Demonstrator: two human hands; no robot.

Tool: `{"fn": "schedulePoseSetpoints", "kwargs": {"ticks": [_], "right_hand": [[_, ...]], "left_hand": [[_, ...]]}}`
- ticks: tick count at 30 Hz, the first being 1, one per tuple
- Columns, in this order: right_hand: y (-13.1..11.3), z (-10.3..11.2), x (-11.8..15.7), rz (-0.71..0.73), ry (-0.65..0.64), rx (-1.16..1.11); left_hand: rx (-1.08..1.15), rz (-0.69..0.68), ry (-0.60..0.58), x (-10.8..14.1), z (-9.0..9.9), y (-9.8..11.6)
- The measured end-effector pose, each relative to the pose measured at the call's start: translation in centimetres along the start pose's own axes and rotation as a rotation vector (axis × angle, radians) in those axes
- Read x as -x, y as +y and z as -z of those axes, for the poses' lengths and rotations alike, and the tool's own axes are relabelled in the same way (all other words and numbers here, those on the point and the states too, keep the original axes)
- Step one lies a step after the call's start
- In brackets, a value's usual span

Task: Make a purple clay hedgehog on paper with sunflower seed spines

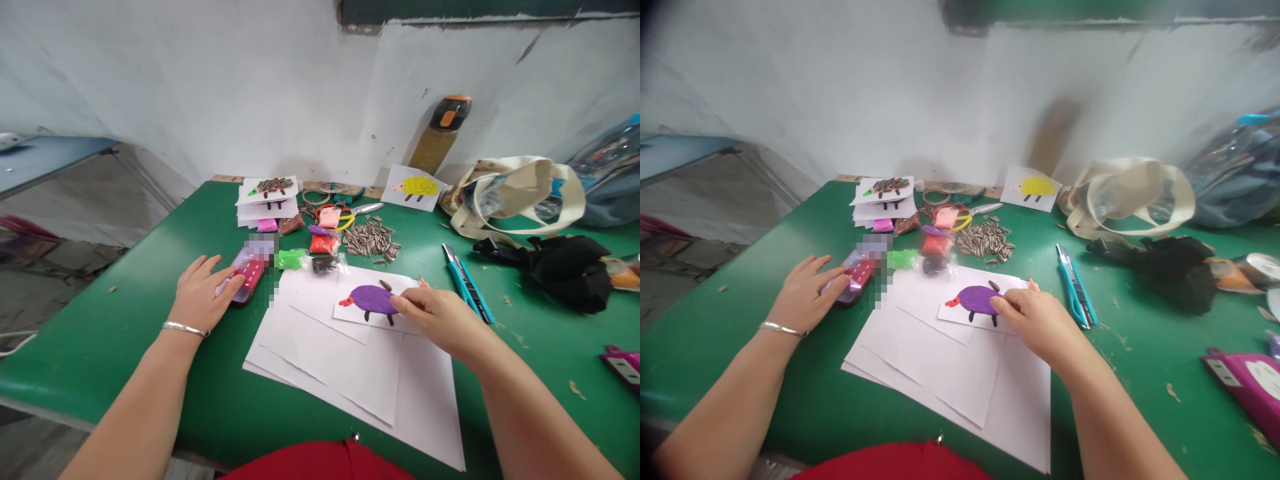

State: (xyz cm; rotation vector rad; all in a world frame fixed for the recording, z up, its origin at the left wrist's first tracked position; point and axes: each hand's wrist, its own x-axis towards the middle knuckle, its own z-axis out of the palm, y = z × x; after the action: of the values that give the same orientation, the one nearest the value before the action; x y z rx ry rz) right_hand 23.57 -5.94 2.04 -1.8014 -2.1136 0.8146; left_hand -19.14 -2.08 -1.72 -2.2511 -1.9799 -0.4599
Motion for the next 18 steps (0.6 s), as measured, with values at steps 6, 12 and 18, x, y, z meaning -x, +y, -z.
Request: {"fn": "schedulePoseSetpoints", "kwargs": {"ticks": [6,12,18], "right_hand": [[0.0,0.0,0.0,0.000,-0.010,0.003],[0.0,0.0,0.0,0.003,-0.006,0.010],[0.0,0.0,0.1,0.017,-0.008,0.008]], "left_hand": [[-0.005,-0.065,0.082,0.1,0.1,1.1],[-0.011,-0.039,-0.002,0.2,0.0,2.0],[0.003,-0.096,0.010,0.2,-0.1,2.5]]}}
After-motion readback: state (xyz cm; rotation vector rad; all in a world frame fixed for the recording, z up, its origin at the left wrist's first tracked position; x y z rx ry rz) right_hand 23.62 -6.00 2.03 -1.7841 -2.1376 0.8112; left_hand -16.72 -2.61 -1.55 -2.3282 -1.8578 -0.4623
